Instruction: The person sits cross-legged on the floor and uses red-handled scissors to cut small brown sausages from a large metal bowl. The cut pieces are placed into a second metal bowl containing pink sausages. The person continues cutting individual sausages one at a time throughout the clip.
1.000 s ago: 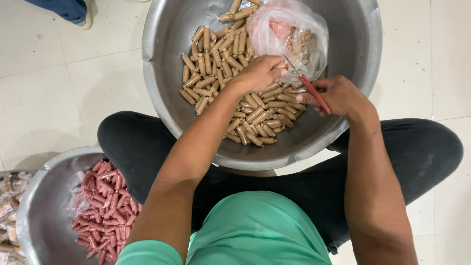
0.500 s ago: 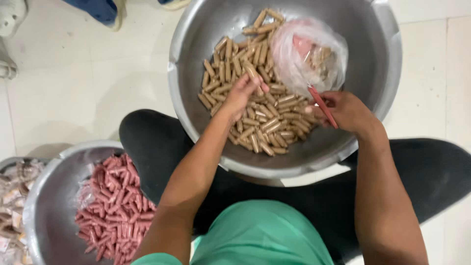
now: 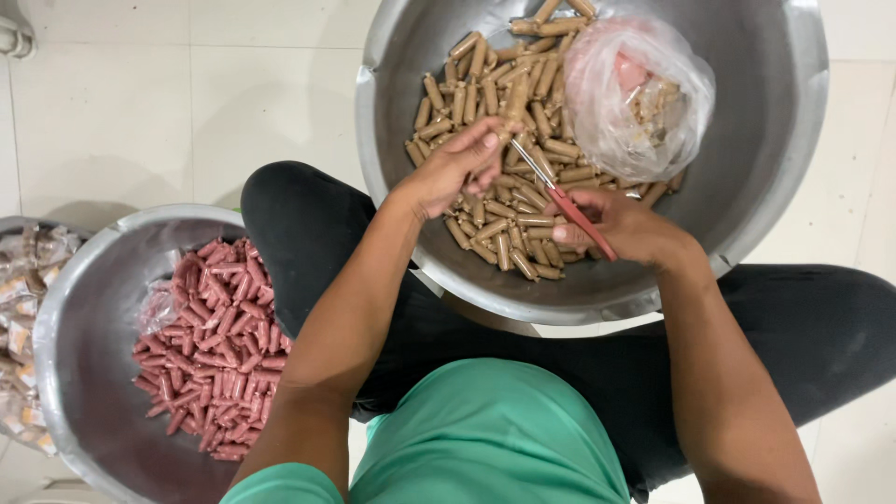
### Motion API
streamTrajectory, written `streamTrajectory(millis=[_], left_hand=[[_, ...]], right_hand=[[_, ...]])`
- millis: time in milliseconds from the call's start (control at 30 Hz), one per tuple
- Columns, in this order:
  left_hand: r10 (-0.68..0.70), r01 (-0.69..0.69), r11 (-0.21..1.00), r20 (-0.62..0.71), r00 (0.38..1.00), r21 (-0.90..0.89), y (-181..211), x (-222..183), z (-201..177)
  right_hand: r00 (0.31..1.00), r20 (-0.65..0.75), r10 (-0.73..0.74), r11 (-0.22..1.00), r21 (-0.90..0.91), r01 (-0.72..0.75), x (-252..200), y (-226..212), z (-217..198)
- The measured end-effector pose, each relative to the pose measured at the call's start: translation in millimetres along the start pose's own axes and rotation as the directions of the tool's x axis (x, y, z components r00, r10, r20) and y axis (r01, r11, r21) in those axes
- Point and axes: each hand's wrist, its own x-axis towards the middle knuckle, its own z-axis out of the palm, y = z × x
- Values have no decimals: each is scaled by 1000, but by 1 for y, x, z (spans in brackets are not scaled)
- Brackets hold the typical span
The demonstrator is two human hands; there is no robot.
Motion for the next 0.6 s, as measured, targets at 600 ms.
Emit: streamTrajectory(millis=[600], left_hand=[[-109, 178, 949, 257, 960, -262, -15, -13, -2]], right_hand=[[997, -12, -77, 996, 34, 77, 4, -16, 11]])
